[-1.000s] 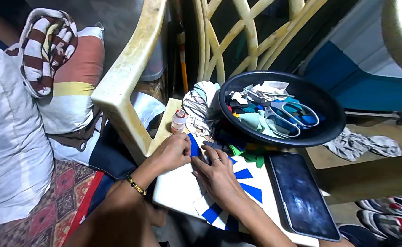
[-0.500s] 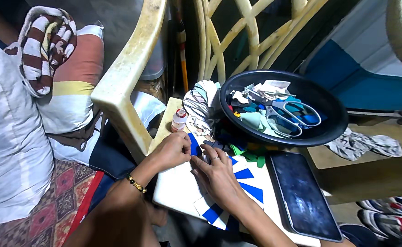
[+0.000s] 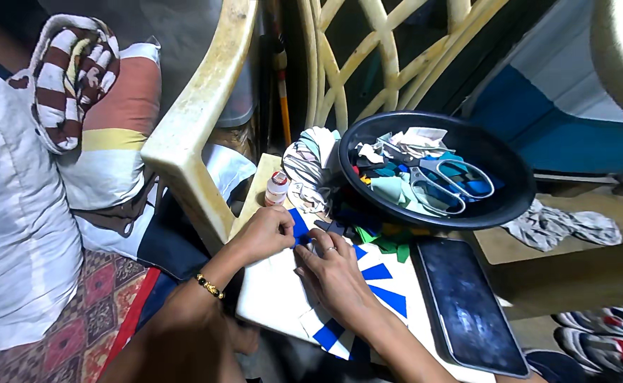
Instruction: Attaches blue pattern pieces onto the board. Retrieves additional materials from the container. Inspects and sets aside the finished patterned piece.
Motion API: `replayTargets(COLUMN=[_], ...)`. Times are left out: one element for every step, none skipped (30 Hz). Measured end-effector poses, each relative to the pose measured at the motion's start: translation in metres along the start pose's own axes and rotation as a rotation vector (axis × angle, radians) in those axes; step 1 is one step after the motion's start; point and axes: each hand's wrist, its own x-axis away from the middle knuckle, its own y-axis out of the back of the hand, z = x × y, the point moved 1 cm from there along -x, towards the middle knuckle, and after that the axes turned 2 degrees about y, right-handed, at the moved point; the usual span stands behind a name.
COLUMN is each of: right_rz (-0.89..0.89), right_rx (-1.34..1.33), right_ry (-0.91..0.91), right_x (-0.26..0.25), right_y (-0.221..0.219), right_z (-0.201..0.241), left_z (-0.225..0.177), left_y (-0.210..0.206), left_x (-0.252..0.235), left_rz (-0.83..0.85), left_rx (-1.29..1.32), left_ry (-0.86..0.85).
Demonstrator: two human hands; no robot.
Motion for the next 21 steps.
replayTargets(right_rz=[0.004,0.011,0.024,0.033,0.039,0.045,0.048,0.052,0.059,0.067,0.076,0.086,0.099,0.106,0.108,0.109,0.111,0.115,0.112,0.112,0.113], right_rx=[0.004,0.010,0.013,0.017,0.013,-0.001,-0.019,-0.037,-0.052,-0.062,-0.075,-0.087,-0.097,-0.101,-0.102,-0.105,-0.107,-0.108,-0.110,-0.110,-0.109], right_ry=[0.017,0.037,0.054,0.069,0.075,0.072,0.067,0.059,0.050,0.039,0.026,0.011,-0.001,-0.006,-0.006,-0.006,-0.008,-0.012,-0.011,-0.011,-0.011], right_x=[-0.001,-0.001,-0.002,-0.003,-0.004,-0.005,-0.006,-0.008,-0.009,-0.010,-0.011,-0.012,-0.013,-0.013,-0.013,-0.014,-0.014,-0.014,-0.014,-0.014,-0.014], right_y=[0.000,0.001,0.001,0.001,0.002,0.003,0.004,0.005,0.006,0.007,0.008,0.009,0.010,0.011,0.011,0.011,0.011,0.011,0.011,0.011,0.011], right_z=[0.001,0.001,0.001,0.000,0.000,0.000,0.000,0.000,-0.001,-0.001,-0.001,-0.001,-0.002,-0.002,-0.003,-0.003,-0.003,-0.003,-0.004,-0.004,-0.004], left_z=[0.000,0.001,0.001,0.001,0.001,0.000,0.001,0.001,0.002,0.002,0.002,0.002,0.002,0.001,0.000,-0.001,0.000,0.001,0.002,0.003,0.003], left_y=[0.000,0.001,0.001,0.001,0.001,0.001,0.001,0.001,0.001,0.000,0.000,0.000,-0.001,-0.001,-0.001,-0.002,-0.003,-0.005,-0.006,-0.006,-0.007], left_x=[0.000,0.000,0.001,0.001,0.001,0.002,0.002,0.002,0.002,0.003,0.003,0.004,0.004,0.004,0.004,0.004,0.003,0.001,0.000,-0.001,-0.002], left_rz=[-0.011,-0.022,-0.033,-0.046,-0.055,-0.061,-0.072,-0.085,-0.098,-0.109,-0.112,-0.105,-0.093,-0.079,-0.070,-0.067,-0.072,-0.083,-0.090,-0.092,-0.104], left_rx=[0.012,0.021,0.029,0.041,0.053,0.061,0.070,0.080,0.088,0.094,0.102,0.110,0.117,0.116,0.106,0.085,0.055,0.020,-0.016,-0.042,-0.046], left_ry=[0.007,0.014,0.021,0.026,0.033,0.038,0.036,0.031,0.020,0.008,0.003,0.006,0.014,0.023,0.026,0.025,0.015,-0.005,-0.028,-0.044,-0.046])
